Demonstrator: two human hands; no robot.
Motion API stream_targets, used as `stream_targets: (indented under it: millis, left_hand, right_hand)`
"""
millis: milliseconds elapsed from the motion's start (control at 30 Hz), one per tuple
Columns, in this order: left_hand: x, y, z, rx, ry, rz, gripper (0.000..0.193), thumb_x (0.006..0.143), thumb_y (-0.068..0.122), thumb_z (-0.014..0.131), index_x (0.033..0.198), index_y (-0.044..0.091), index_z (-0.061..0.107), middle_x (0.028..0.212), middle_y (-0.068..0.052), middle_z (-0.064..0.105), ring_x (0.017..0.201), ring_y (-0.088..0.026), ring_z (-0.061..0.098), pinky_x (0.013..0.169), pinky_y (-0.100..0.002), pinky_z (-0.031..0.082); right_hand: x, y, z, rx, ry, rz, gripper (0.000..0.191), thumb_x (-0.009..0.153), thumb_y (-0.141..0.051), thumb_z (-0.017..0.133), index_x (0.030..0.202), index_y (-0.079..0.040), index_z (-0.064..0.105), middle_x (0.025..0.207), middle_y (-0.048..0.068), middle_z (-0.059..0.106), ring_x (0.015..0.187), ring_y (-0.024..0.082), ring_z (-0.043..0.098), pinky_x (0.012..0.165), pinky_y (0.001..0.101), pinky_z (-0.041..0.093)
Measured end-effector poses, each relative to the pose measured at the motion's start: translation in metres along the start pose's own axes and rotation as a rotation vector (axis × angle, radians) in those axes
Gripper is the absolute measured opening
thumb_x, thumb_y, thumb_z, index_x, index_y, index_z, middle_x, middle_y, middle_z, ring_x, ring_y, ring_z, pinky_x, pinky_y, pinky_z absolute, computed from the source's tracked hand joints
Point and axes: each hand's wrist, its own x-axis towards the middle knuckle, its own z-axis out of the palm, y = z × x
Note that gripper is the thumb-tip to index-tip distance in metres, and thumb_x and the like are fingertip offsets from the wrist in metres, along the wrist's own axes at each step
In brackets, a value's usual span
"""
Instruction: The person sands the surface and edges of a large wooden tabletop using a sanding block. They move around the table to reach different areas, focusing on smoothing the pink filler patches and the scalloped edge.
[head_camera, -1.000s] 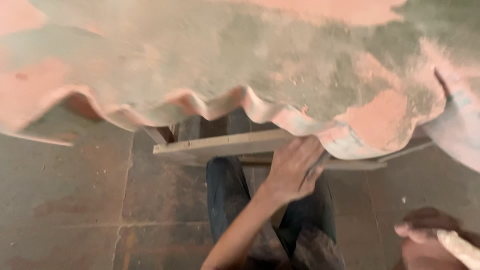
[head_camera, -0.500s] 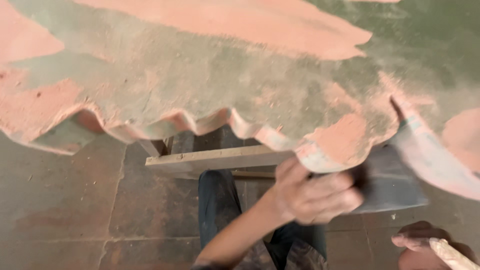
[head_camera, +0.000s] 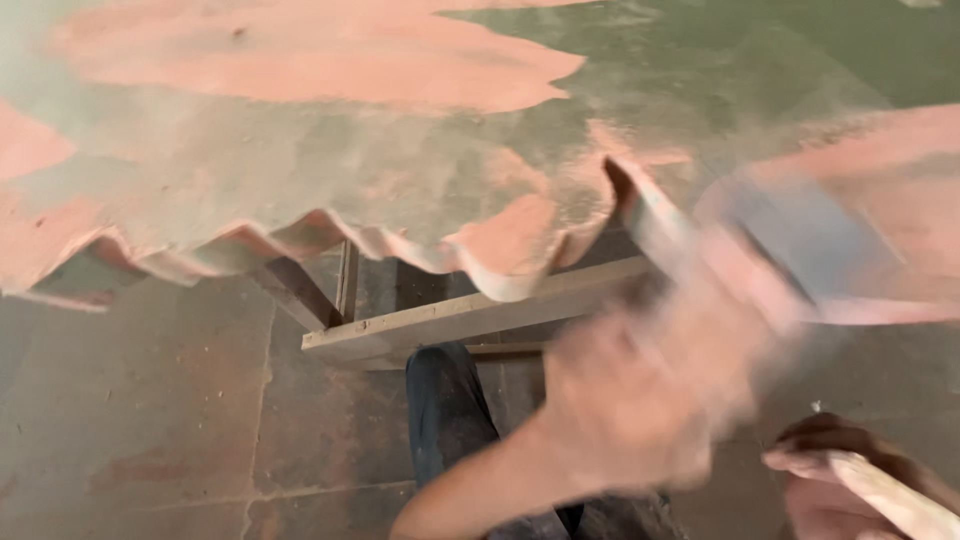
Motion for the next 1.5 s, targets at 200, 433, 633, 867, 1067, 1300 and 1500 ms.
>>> stream_targets:
  millis: [200, 433, 633, 867, 1067, 1300, 1500]
  left_hand:
    - [-0.012, 0.015, -0.01, -0.135, 0.063, 0.221, 0.044, 0.11, 0.023, 0.06, 0.153, 0.015, 0.053, 0.154, 0.003, 0.054, 0.105, -0.018, 0.073, 0.071, -0.029, 0.058]
    - [-0.027, -0.032, -0.075, -0.274, -0.61, -0.01, 0.047, 0.105, 0.015, 0.061, 0.151, 0.009, 0.057, 0.143, -0.009, 0.065, 0.124, -0.024, 0.073, 0.109, -0.038, 0.058]
    - [-0.112, 0.021, -0.012, -0.356, 0.108, -0.832, 0.049, 0.106, 0.016, 0.052, 0.153, 0.002, 0.05, 0.145, -0.016, 0.063, 0.127, -0.027, 0.07, 0.107, -0.038, 0.053]
    - [-0.015, 0.103, -0.01, -0.525, 0.389, -1.418, 0.056, 0.104, 0.018, 0.044, 0.157, 0.001, 0.041, 0.148, -0.019, 0.06, 0.127, -0.026, 0.066, 0.102, -0.037, 0.051]
    - [0.108, 0.125, -0.016, -0.404, 0.484, -1.601, 0.056, 0.098, 0.017, 0.055, 0.151, 0.005, 0.042, 0.149, -0.012, 0.05, 0.137, -0.024, 0.051, 0.11, -0.033, 0.041]
    - [0.172, 0.115, -0.026, -0.258, 0.471, -1.788, 0.055, 0.1, 0.016, 0.055, 0.155, 0.011, 0.048, 0.143, -0.014, 0.051, 0.134, -0.027, 0.049, 0.113, -0.036, 0.038]
    - [0.157, 0.128, 0.001, -0.191, 0.664, -1.652, 0.055, 0.102, 0.018, 0.056, 0.154, 0.009, 0.044, 0.154, -0.016, 0.054, 0.144, -0.026, 0.049, 0.117, -0.036, 0.037]
  right_hand:
    - [0.072, -0.023, -0.013, -0.225, 0.069, -0.055, 0.051, 0.093, -0.028, 0.059, 0.137, -0.001, 0.057, 0.132, 0.02, 0.066, 0.124, 0.036, 0.062, 0.107, 0.0456, 0.049]
    - [0.273, -0.053, -0.062, -0.569, 0.022, -0.092, 0.06, 0.088, -0.028, 0.065, 0.141, -0.002, 0.055, 0.136, 0.02, 0.063, 0.127, 0.036, 0.059, 0.109, 0.0447, 0.047]
    - [0.395, -0.151, -0.052, -0.81, -0.316, -0.086, 0.068, 0.078, -0.027, 0.073, 0.139, -0.002, 0.055, 0.139, 0.02, 0.06, 0.132, 0.039, 0.057, 0.111, 0.0455, 0.045]
    - [0.459, -0.173, 0.016, -0.531, -0.296, 0.03, 0.059, 0.087, -0.02, 0.068, 0.141, 0.001, 0.056, 0.148, 0.019, 0.053, 0.14, 0.035, 0.048, 0.12, 0.0519, 0.033]
    - [0.456, -0.17, 0.019, -0.722, -0.273, 0.027, 0.05, 0.094, -0.026, 0.065, 0.136, 0.0, 0.06, 0.142, 0.018, 0.059, 0.134, 0.033, 0.052, 0.114, 0.048, 0.038]
    - [0.461, -0.165, 0.016, -0.729, -0.31, -0.039, 0.051, 0.098, -0.027, 0.06, 0.14, 0.003, 0.058, 0.142, 0.02, 0.059, 0.133, 0.036, 0.052, 0.112, 0.0494, 0.036]
    - [0.456, -0.163, 0.013, -0.757, -0.41, -0.081, 0.056, 0.105, -0.03, 0.054, 0.147, 0.007, 0.051, 0.149, 0.025, 0.051, 0.135, 0.042, 0.047, 0.113, 0.0551, 0.032]
